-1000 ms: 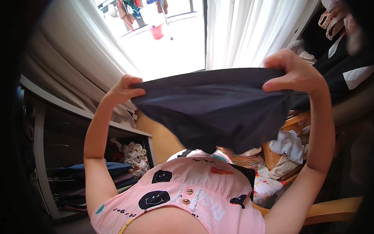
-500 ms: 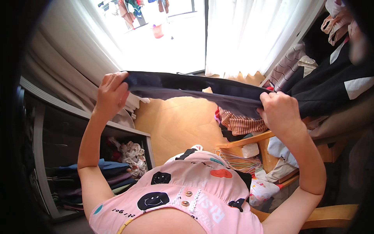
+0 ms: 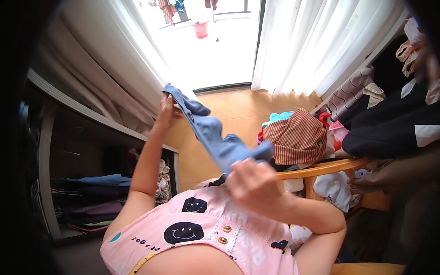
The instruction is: The recorder is sorting and folding various items of clothing in a room with bunk beds.
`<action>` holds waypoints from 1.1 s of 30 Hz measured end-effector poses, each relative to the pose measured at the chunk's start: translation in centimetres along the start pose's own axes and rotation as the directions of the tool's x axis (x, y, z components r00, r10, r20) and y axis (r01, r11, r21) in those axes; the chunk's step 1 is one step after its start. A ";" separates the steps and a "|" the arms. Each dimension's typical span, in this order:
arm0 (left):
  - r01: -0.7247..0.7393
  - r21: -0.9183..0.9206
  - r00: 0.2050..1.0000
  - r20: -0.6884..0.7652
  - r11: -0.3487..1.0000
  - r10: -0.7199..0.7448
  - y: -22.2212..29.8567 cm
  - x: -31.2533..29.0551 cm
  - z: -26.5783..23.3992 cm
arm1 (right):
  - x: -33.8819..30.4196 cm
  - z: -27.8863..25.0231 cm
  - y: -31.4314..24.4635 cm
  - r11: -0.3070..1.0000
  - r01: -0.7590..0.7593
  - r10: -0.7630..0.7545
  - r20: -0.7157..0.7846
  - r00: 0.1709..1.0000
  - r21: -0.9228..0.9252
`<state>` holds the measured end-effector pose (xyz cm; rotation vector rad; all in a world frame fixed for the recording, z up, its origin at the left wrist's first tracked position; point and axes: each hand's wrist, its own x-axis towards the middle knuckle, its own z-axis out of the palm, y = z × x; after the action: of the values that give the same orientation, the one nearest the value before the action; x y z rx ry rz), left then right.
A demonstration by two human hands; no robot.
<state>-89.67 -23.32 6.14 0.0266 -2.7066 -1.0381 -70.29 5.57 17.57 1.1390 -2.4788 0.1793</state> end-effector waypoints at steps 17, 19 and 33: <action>-0.309 -0.638 0.446 0.557 0.705 0.700 14.4 -5.8 -1.7 | 4.6 2.3 5.9 0.845 -0.135 0.147 0.018 0.989 0.517; -0.318 -0.648 0.584 0.442 0.692 0.681 15.5 -6.5 -2.4 | 4.2 2.6 6.7 0.854 -0.152 0.223 -0.085 0.971 0.498; 0.679 -0.687 -0.051 0.307 0.259 0.950 11.0 -8.6 -2.1 | -1.9 -3.9 6.7 0.173 -0.141 -0.094 0.159 0.983 0.975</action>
<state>-80.07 -15.57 13.01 -2.4567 -1.1291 -3.3055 -72.93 12.41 20.70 1.5521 -2.3652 2.1030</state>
